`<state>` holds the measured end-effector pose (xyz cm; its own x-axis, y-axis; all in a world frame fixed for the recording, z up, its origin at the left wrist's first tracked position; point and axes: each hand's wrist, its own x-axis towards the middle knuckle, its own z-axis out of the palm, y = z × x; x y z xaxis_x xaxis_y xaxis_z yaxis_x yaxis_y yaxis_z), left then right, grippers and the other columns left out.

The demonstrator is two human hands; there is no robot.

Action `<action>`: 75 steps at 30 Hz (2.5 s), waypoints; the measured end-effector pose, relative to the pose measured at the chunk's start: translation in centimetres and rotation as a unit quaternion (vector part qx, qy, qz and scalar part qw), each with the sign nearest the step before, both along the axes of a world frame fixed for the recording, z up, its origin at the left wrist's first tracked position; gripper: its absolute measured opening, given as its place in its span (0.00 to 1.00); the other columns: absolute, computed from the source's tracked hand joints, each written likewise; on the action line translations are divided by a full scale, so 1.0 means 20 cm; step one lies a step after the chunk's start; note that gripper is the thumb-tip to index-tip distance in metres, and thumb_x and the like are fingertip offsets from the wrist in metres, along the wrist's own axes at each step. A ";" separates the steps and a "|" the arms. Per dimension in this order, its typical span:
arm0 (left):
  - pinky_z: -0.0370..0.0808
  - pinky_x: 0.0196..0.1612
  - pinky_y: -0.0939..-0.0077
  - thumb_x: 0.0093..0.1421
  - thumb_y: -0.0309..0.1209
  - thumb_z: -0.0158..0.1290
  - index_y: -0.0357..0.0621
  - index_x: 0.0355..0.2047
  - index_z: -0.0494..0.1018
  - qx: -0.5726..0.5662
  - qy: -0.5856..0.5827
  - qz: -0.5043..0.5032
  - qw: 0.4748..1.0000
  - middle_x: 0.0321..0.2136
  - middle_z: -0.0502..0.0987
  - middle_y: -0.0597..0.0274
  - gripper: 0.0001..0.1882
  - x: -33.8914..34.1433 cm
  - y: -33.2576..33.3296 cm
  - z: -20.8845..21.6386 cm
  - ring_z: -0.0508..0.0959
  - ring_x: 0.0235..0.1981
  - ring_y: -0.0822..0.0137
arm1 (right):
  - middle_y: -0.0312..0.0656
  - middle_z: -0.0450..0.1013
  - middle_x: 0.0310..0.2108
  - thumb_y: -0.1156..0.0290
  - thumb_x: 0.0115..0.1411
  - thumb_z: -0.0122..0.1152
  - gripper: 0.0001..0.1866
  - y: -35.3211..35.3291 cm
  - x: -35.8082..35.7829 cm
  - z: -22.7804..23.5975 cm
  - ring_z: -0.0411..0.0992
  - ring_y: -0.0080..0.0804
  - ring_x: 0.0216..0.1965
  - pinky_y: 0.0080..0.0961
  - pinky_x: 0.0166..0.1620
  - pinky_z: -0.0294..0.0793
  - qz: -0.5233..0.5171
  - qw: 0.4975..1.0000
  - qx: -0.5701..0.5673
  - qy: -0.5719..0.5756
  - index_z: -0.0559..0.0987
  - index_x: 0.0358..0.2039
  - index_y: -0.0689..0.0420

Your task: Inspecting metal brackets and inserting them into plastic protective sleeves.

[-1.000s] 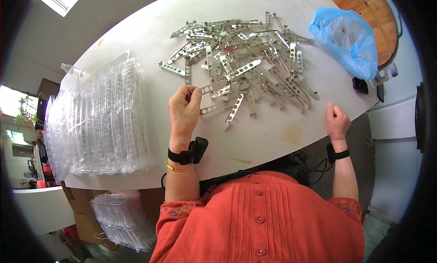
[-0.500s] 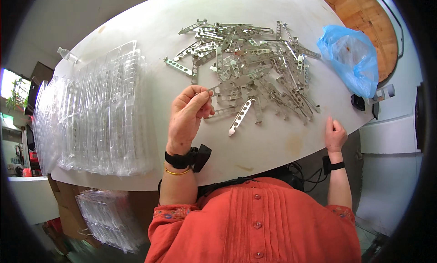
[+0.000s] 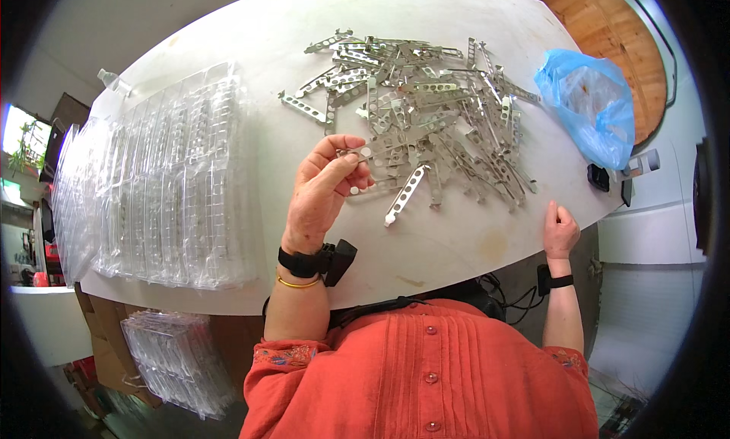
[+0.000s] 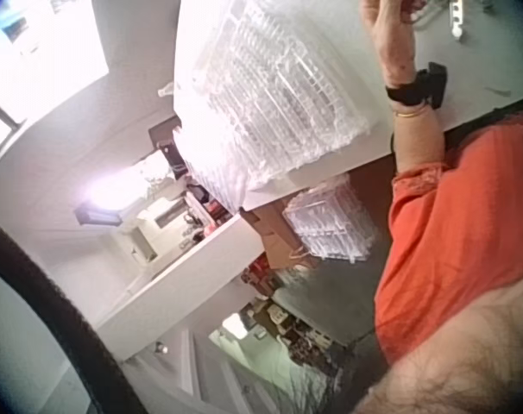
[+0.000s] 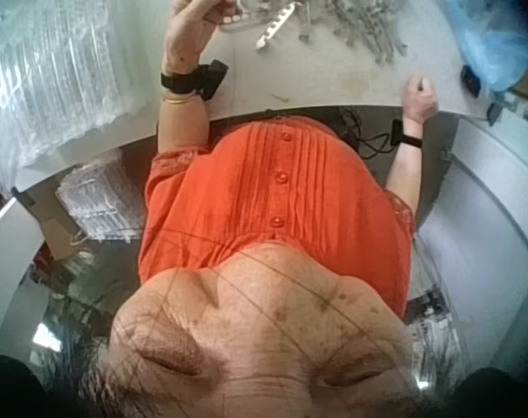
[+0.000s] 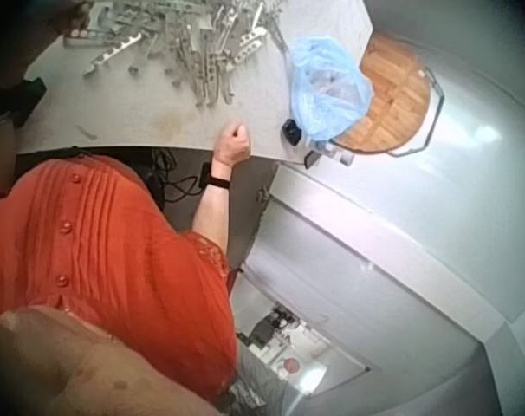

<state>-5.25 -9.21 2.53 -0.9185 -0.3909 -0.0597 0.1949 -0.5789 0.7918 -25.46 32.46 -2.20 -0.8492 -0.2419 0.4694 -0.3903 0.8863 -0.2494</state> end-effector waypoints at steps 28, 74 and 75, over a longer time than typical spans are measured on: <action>0.75 0.39 0.75 0.64 0.27 0.52 0.34 0.47 0.72 -0.026 -0.099 0.013 0.995 0.25 0.74 0.66 0.12 -0.03 0.00 -0.01 0.73 0.26 0.76 | 0.48 0.61 0.14 0.60 0.64 0.58 0.26 0.00 0.00 0.00 0.58 0.42 0.14 0.36 0.22 0.59 -0.005 1.000 -0.005 0.008 0.62 0.15 0.60; 0.78 0.40 0.69 0.63 0.22 0.50 0.40 0.35 0.70 -0.099 -0.063 -0.064 0.991 0.27 0.76 0.61 0.01 0.26 0.32 0.27 0.77 0.27 0.70 | 0.29 0.70 0.25 0.61 0.64 0.60 0.12 -0.24 0.28 0.41 0.68 0.16 0.27 0.17 0.30 0.69 0.217 0.833 -0.302 -0.409 0.75 0.31 0.57; 0.78 0.39 0.72 0.63 0.23 0.51 0.40 0.35 0.70 -0.061 -0.067 -0.082 0.993 0.29 0.76 0.61 0.01 0.27 0.34 0.21 0.78 0.29 0.70 | 0.30 0.71 0.29 0.64 0.64 0.60 0.10 -0.29 0.33 0.42 0.69 0.17 0.30 0.16 0.34 0.71 0.282 0.783 -0.321 -0.452 0.75 0.38 0.57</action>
